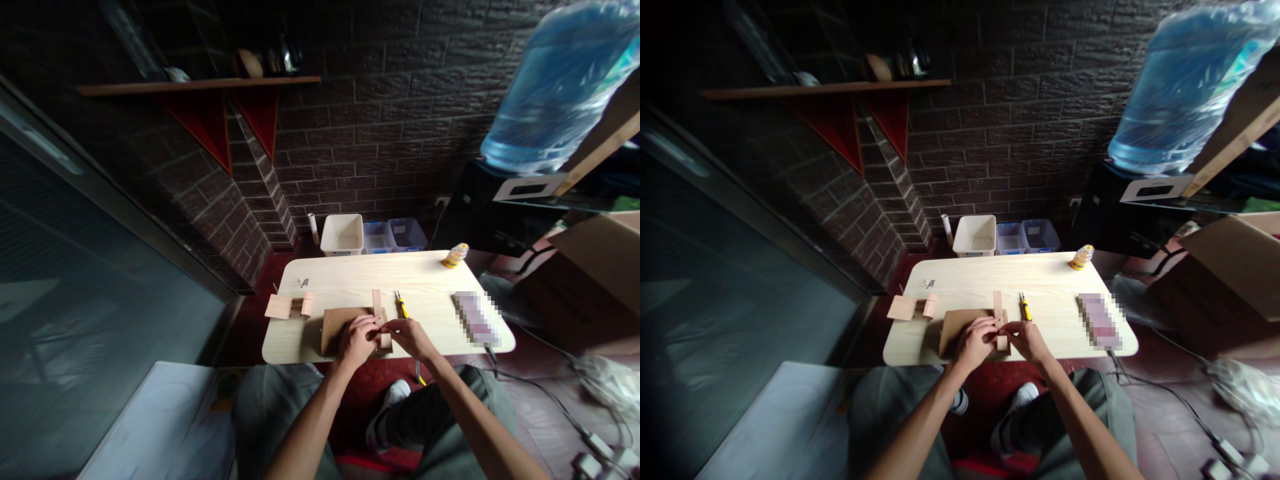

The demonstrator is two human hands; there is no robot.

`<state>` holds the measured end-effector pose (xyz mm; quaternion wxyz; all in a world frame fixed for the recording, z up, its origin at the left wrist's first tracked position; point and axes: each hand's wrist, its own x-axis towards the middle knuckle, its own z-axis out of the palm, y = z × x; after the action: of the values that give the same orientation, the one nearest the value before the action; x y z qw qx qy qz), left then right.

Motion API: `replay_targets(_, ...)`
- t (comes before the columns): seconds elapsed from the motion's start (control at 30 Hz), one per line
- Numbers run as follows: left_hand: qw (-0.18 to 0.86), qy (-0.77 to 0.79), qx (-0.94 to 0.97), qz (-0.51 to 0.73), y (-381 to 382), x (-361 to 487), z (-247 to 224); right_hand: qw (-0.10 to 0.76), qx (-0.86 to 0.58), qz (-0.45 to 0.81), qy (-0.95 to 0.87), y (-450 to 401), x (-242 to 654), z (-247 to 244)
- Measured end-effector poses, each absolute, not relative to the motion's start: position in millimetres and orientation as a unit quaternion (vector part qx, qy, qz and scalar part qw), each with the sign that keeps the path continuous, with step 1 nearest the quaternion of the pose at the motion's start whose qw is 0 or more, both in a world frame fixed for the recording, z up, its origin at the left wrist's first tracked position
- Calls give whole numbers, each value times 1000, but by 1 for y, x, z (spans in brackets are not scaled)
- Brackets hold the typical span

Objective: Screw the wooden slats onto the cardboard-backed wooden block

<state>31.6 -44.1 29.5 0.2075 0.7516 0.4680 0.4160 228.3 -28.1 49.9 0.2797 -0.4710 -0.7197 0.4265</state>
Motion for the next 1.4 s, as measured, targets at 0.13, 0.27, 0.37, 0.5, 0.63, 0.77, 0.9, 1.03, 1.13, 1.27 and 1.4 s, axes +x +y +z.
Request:
replay_targets(0.13, 216, 470, 750, 412, -43, 30, 27, 288, -465, 463, -698, -28, 230, 44)
replay_targets(0.27, 226, 475, 751, 399, -41, 30, 24, 308, -455, 507, -664, -24, 230, 36)
replay_targets(0.37, 233, 483, 748, 392, -40, 30, 22, 292, -461, 523, -655, -20, 229, 35)
replay_targets(0.5, 230, 489, 744, 393, -39, 30, 18, 266, -465, 545, -645, -16, 226, 43)
replay_targets(0.63, 231, 496, 735, 400, -39, 31, 13, 250, -472, 554, -638, -14, 224, 53)
replay_targets(0.77, 239, 498, 733, 396, -38, 29, 19, 247, -465, 570, -631, -12, 223, 56)
replay_targets(0.9, 271, 492, 740, 371, -36, 23, 32, 257, -462, 572, -627, -12, 223, 55)
replay_targets(1.03, 286, 488, 740, 364, -35, 19, 38, 267, -465, 557, -634, -13, 222, 54)
replay_targets(1.13, 281, 484, 741, 372, -34, 20, 35, 267, -463, 558, -635, -14, 222, 54)
replay_targets(1.27, 272, 491, 734, 383, -32, 24, 31, 265, -462, 558, -636, -14, 222, 53)
replay_targets(1.4, 268, 495, 731, 386, -31, 27, 31, 281, -466, 559, -626, -15, 221, 49)
